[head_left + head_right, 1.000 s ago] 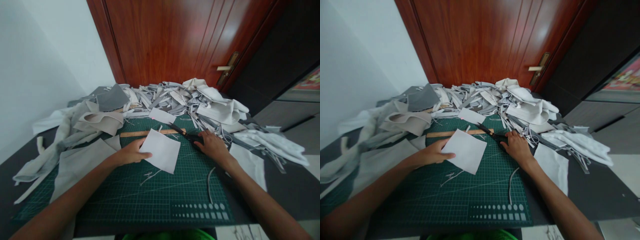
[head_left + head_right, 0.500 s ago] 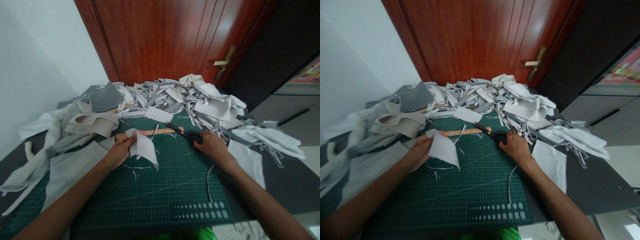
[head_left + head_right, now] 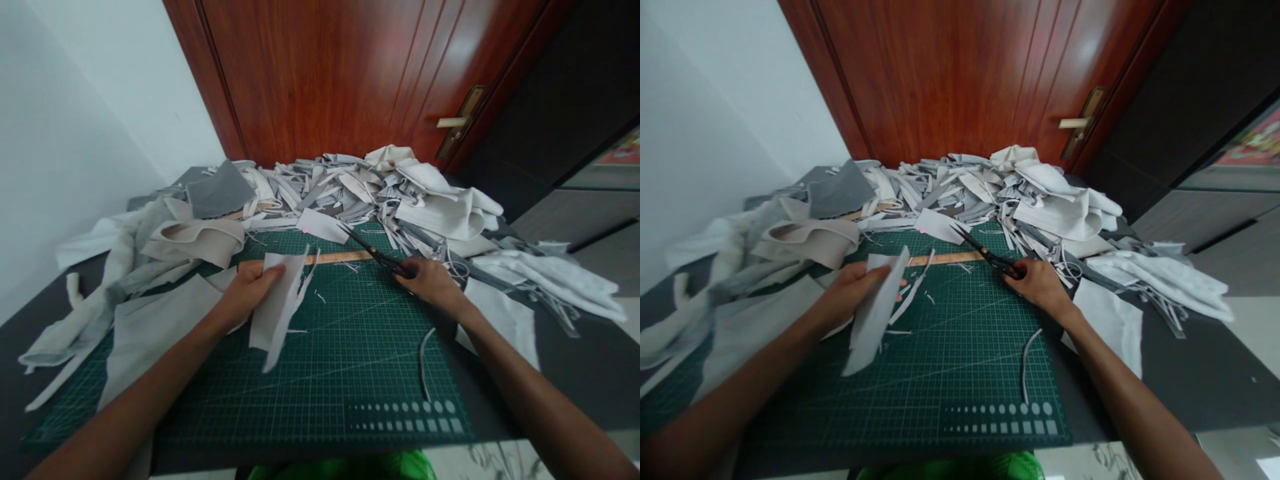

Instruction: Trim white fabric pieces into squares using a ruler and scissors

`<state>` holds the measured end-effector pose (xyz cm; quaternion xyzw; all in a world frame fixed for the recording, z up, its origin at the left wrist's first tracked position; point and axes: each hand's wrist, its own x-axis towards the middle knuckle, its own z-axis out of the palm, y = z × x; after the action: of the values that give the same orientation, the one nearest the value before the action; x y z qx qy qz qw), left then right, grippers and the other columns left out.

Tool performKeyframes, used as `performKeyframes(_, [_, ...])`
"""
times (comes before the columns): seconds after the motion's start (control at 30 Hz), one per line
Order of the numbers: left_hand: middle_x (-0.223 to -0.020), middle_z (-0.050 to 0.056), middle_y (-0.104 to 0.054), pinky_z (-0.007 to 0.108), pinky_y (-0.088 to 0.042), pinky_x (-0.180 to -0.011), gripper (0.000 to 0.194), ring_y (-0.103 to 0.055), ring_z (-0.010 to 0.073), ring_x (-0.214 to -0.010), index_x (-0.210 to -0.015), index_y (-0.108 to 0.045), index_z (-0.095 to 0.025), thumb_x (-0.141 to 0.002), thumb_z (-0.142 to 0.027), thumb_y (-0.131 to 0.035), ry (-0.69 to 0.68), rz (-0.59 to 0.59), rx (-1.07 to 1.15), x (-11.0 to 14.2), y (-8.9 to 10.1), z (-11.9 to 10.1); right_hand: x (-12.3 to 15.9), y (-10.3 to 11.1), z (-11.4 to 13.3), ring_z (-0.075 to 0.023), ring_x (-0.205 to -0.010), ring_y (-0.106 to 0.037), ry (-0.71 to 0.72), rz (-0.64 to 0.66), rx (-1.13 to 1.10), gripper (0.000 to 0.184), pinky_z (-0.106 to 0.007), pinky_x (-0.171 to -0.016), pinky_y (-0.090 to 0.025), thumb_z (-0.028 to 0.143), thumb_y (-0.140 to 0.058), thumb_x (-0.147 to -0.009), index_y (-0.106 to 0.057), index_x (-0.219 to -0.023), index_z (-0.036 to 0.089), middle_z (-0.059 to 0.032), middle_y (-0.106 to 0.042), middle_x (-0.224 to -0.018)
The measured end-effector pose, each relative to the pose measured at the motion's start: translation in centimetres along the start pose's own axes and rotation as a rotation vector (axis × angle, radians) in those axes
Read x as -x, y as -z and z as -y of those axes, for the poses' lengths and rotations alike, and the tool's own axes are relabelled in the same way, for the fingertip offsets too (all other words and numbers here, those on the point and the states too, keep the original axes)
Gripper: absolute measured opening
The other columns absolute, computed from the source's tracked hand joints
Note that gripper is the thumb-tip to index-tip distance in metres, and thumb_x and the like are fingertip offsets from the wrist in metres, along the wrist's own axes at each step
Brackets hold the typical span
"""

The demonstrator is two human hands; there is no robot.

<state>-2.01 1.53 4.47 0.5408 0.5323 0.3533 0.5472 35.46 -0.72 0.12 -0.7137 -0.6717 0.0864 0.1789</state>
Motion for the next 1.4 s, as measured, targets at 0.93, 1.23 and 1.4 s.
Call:
performKeyframes(0.93, [-0.051, -0.003, -0.047, 0.025, -0.030, -0.044, 0.059, -0.042, 0.0128, -0.047, -0.059, -0.053, -0.020, -0.080, -0.074, -0.062, -0.083, -0.009, -0.089, 0.2, -1.8, 3.2, 1.3, -1.5, 2.6, -0.0229, -0.079, -0.062, 0.263, 0.017, -0.234, 0.031, -0.034, -0.072, -0.047, 0.051, -0.055, -0.094, -0.058, -0.089, 0.021, -0.0063, -0.066, -0.085])
performKeyframes(1.23, [-0.079, 0.005, -0.074, 0.026, -0.050, -0.052, 0.046, -0.068, 0.0209, -0.066, -0.094, -0.069, -0.015, -0.076, -0.056, -0.078, -0.071, 0.092, -0.195, 0.4, -1.0, 3.3, 0.9, -1.2, 1.9, -0.0163, -0.059, -0.050, 0.386, 0.105, -0.291, 0.027, -0.030, -0.059, -0.040, 0.044, -0.057, -0.092, -0.046, -0.078, 0.024, 0.0016, -0.053, -0.067])
performKeyframes(1.4, [-0.096, 0.007, -0.077, 0.030, -0.058, -0.063, 0.052, -0.072, 0.0250, -0.083, -0.111, -0.068, -0.015, -0.078, -0.054, -0.077, -0.176, 0.056, -0.281, 0.3, -1.0, 3.2, 0.5, 0.0, 0.9, -0.0194, -0.069, -0.055, 0.498, 0.201, -0.196, 0.026, -0.032, -0.066, -0.043, 0.044, -0.060, -0.090, -0.047, -0.081, 0.024, -0.0027, -0.058, -0.078])
